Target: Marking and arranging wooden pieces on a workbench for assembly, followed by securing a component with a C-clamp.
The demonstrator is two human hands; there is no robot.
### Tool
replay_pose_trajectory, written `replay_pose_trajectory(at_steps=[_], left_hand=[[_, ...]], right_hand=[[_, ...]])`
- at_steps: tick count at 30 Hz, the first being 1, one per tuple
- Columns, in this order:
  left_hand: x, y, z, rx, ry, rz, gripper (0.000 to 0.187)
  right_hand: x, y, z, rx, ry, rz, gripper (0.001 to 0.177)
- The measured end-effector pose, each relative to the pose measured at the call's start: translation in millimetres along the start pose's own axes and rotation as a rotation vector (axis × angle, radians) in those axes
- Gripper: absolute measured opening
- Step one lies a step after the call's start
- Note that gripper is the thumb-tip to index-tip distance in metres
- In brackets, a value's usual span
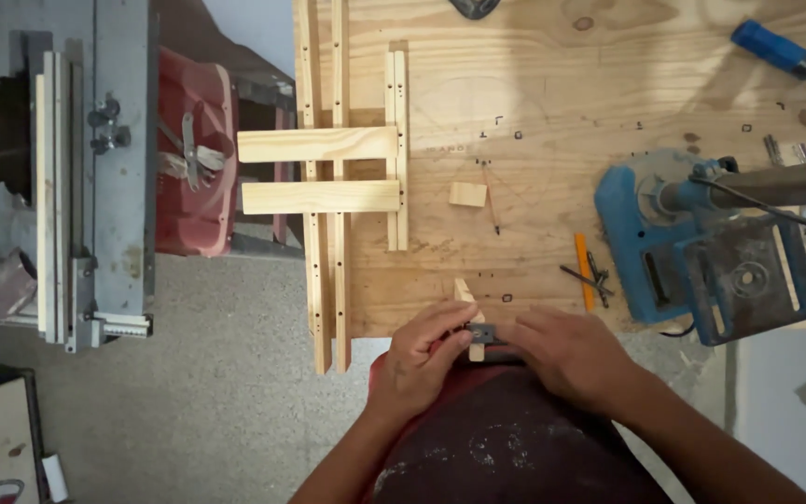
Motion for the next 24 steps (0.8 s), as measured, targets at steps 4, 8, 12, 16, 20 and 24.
replay_pose_trajectory(at_steps=[4, 8, 12, 16, 20, 24], left_hand=[[-4.4, 13.4, -5.9, -0.042, 0.037, -0.019, 0.027], [-8.6, 28.8, -15.0, 0.076, 0.047, -0.144, 0.021], [-5.0, 20.6, -11.8, 0.191, 0.012, -0.213, 0.037], [-7.8, 17.3, -14.9, 0.184, 0.003, -0.172, 0.035], [-6.4, 13.3, -17.6, 0.174, -0.019, -0.112, 0.028], [-4.2, 16.7, -23.0, 0.080, -0.021, -0.051, 0.027]], right_hand=[[8.3, 5.5, 2.8, 0.040, -0.030, 0.044, 0.018], [7.9, 10.7, -2.8, 0.038, -0.014, 0.092, 0.013], [7.9, 14.7, -6.0, 0.058, -0.067, 0.030, 0.009], [5.4, 13.8, -5.8, 0.034, -0.029, 0.025, 0.011], [-4.5, 9.7, -5.2, 0.004, 0.020, 0.017, 0.035], [17.9, 32.0, -1.2, 0.081, -0.103, -0.032, 0.046]])
Point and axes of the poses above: each hand's wrist, its own z-axis away from the middle knuckle, its own x-axis out of the palm, y = z × x, the point moved 9 cm from there along -z, towards the middle knuckle, and after that the axes turned 2 degrees about x, right-handed, at the moved point
